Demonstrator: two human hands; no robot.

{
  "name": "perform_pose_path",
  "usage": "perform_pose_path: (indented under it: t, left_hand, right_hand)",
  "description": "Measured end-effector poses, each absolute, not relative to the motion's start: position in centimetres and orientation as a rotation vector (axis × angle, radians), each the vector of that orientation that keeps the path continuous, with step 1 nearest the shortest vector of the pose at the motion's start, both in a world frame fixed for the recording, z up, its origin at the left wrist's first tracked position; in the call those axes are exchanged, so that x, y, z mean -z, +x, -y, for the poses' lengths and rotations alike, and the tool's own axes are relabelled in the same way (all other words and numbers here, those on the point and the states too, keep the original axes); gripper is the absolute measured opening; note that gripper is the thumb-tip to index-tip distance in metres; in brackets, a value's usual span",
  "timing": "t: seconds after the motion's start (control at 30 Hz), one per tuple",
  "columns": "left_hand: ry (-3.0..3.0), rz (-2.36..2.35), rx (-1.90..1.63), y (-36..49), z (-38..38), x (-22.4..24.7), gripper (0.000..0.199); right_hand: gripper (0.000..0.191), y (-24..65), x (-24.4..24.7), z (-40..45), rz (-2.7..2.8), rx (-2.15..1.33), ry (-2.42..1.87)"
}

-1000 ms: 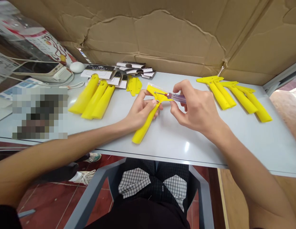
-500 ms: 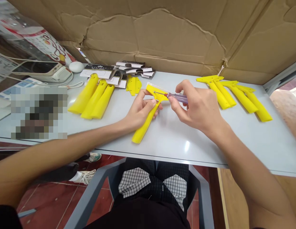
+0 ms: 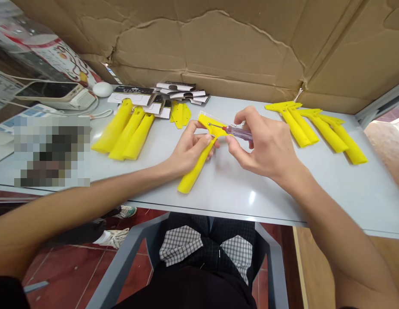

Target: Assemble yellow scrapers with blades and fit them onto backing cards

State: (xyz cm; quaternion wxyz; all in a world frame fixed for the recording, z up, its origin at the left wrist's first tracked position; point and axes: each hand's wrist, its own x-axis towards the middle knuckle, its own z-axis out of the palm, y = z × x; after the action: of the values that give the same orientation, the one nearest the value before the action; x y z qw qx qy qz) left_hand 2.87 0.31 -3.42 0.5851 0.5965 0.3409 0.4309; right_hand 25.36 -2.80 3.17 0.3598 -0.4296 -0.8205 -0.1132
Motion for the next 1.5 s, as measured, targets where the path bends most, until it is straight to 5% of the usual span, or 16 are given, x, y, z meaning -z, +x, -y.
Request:
perform_pose_path:
  t: [0.73,1.0,1.33,1.5]
  left_hand:
    - [1.419,-0.785,-1.003,2.85,-0.26,3.47,0.025]
    - [1.471,-0.758,-0.958,2.76,-0.1,3.32,0.023]
    - [1.478,-0.763,-0.942,2.69,-0.19,3.41,0.022]
    - [1.475,-0.765,-0.941,2.65,-0.1,3.27,0.021]
  right_hand:
    - [0.011,24.78,-3.33,2.99,2.075,0.113,-1.044]
    - [0.038,25.28,-3.42,2.45,1.937,0.273,-1.142]
    - [0.009,24.86,-3.62,2.69,1.948,0.131,-0.971]
    - [0.025,24.98,-3.57,2.57,1.979,0.212,-1.018]
